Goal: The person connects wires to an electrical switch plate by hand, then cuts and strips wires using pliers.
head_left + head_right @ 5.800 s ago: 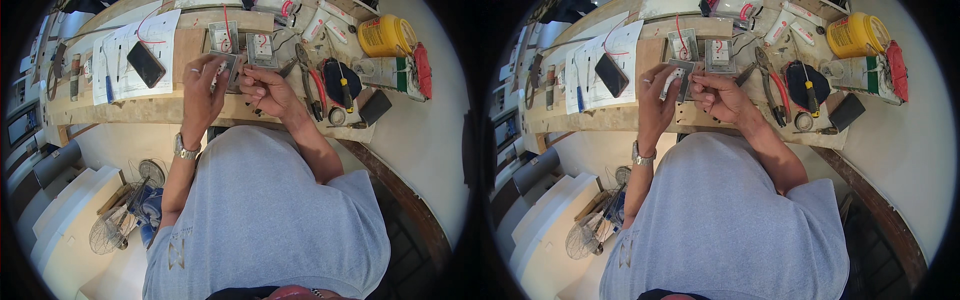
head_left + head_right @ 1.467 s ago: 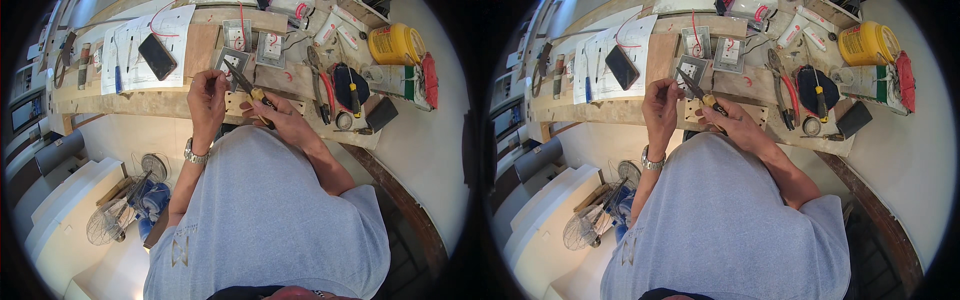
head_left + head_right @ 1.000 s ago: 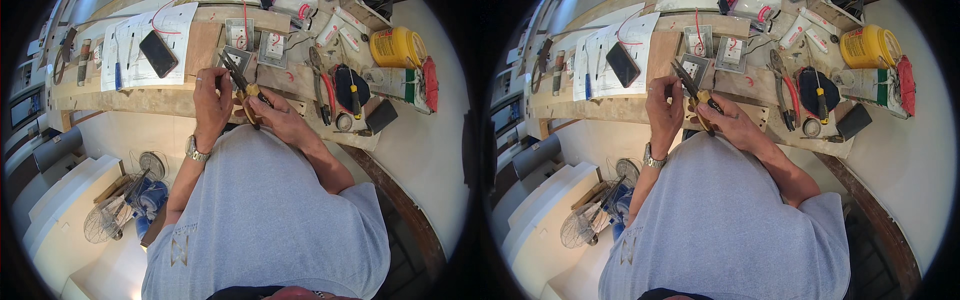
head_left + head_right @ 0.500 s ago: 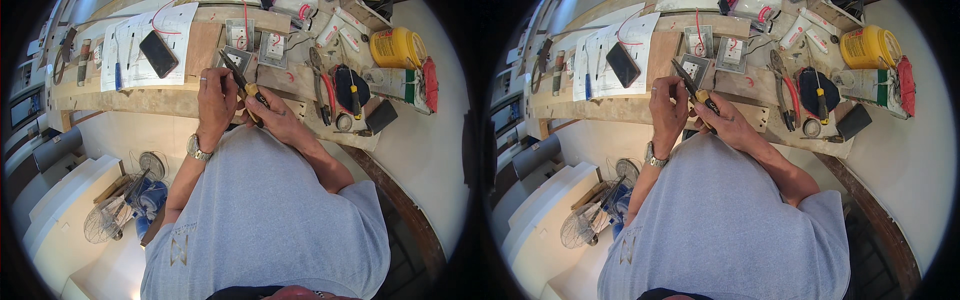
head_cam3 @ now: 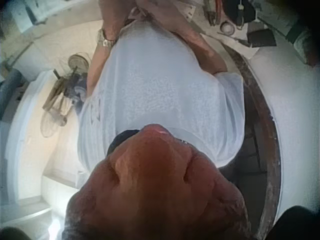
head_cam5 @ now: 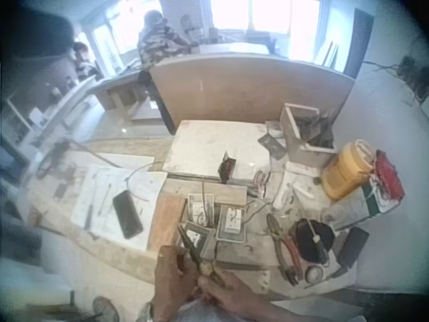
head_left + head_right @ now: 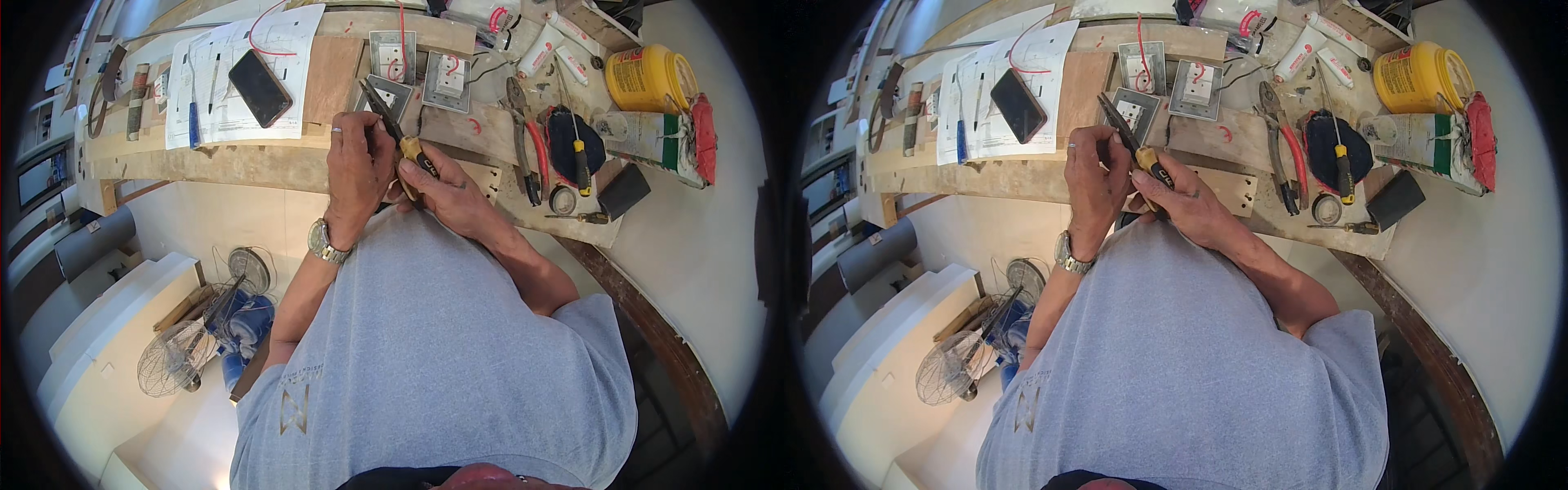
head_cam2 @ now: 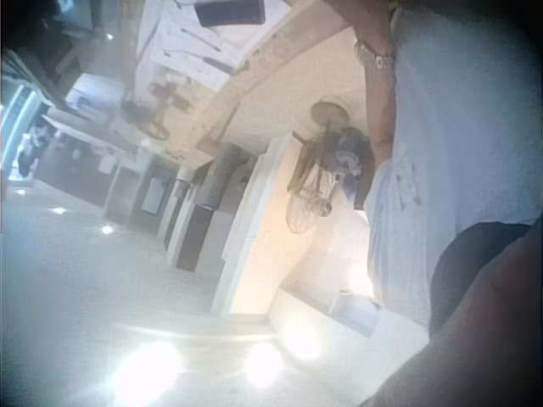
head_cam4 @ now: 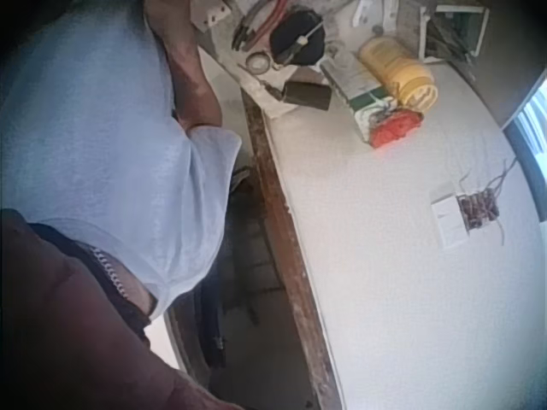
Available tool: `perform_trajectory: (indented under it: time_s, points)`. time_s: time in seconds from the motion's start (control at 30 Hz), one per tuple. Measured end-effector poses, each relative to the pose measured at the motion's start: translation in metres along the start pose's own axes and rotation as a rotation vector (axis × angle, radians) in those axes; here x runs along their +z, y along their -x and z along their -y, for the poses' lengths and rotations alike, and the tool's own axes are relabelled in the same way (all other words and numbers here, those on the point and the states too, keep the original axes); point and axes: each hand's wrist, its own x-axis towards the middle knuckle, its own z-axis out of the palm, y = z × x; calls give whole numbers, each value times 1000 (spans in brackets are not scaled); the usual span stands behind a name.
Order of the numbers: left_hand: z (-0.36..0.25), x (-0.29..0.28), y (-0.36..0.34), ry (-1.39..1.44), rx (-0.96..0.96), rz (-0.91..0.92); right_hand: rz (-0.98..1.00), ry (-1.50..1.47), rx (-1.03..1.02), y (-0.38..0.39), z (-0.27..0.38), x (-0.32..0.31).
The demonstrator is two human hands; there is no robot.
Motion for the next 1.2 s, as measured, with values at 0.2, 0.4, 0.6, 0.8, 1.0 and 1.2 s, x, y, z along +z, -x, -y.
perform_trajectory:
  time_s: [0.2,0.4,0.6,0.8,1.0,1.2]
  points:
    - [-1,-3,0,17,-7,59,-40,192,-27,0,4,1]
    - [-2,-3,5,29,32,57,41,136,61,-10,-8,-12]
    - [-5,-4,1,13,84,57,-29,237,25,-6,-5,-6]
    - [-9,-5,1,41,142,42,-81,357,-60,-13,-17,-14]
    - [-6,-6,-2,2,152,23,-80,461,-105,-14,-13,-13]
    - [-11,-8,-6,32,177,36,-46,391,-120,1,5,-7]
